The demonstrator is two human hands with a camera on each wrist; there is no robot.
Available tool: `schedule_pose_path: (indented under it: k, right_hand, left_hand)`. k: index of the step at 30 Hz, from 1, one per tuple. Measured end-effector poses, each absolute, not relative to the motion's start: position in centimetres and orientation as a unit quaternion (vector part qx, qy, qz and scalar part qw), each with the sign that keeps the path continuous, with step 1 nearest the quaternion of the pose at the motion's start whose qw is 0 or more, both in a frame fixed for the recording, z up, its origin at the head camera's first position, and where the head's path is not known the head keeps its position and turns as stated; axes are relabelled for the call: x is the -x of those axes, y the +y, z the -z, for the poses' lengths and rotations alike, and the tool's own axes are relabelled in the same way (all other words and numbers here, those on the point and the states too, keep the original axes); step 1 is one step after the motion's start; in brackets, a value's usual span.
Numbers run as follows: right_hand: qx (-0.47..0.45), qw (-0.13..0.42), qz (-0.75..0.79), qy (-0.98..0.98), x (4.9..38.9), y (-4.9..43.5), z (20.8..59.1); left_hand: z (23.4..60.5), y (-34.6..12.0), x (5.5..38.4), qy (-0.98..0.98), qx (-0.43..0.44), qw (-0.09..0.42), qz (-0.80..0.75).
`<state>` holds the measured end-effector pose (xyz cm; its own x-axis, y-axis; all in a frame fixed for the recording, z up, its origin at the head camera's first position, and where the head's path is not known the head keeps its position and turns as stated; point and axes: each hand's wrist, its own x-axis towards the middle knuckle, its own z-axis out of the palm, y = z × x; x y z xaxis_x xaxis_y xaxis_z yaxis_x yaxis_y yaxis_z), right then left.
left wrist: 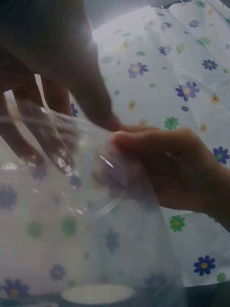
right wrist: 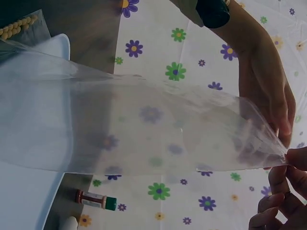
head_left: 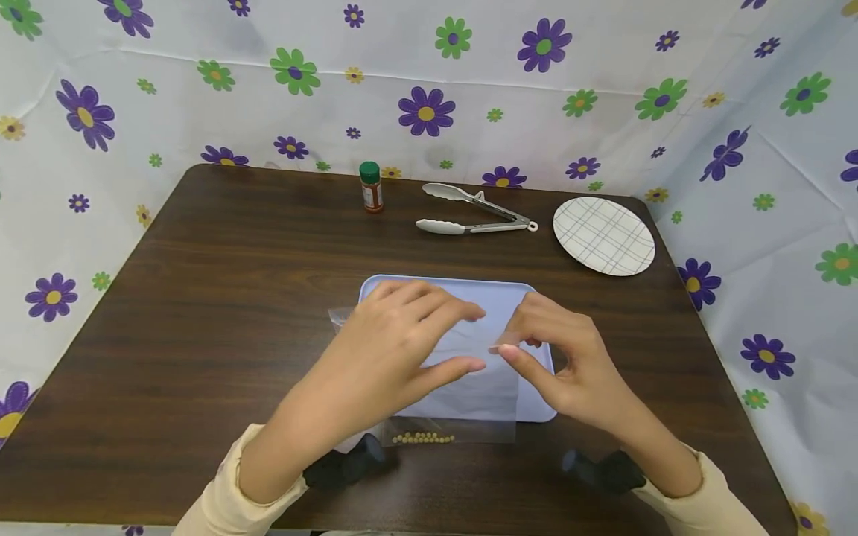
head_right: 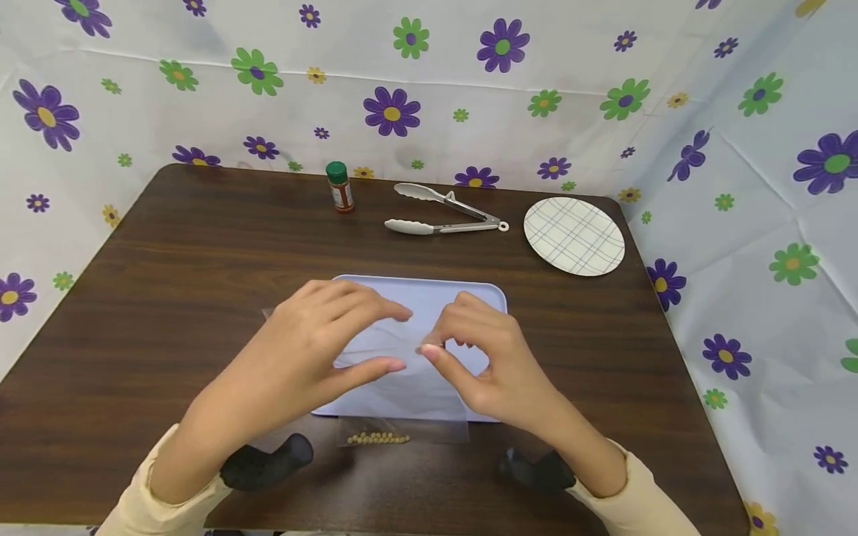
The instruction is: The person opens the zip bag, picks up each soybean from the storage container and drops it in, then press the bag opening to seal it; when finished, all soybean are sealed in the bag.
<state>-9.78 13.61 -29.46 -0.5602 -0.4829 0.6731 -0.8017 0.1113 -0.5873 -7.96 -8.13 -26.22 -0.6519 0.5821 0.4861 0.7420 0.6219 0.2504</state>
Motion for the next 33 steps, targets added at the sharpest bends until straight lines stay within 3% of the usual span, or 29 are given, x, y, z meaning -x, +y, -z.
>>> schedule_pose_path:
  k: [20, 33]
  right_hand:
    - [-0.414, 0.2, -0.448, -0.767, 9.9, 14.0, 29.4]
    - [-0.433, 0.205, -0.444, -0.757, 10.0, 13.7, 29.5]
  left_hand:
    - [27.2, -7.0, 8.6, -0.87, 0.367, 0.15, 0.292]
    - [27.5, -6.5, 8.4, -0.871, 0.348, 0.188, 0.29]
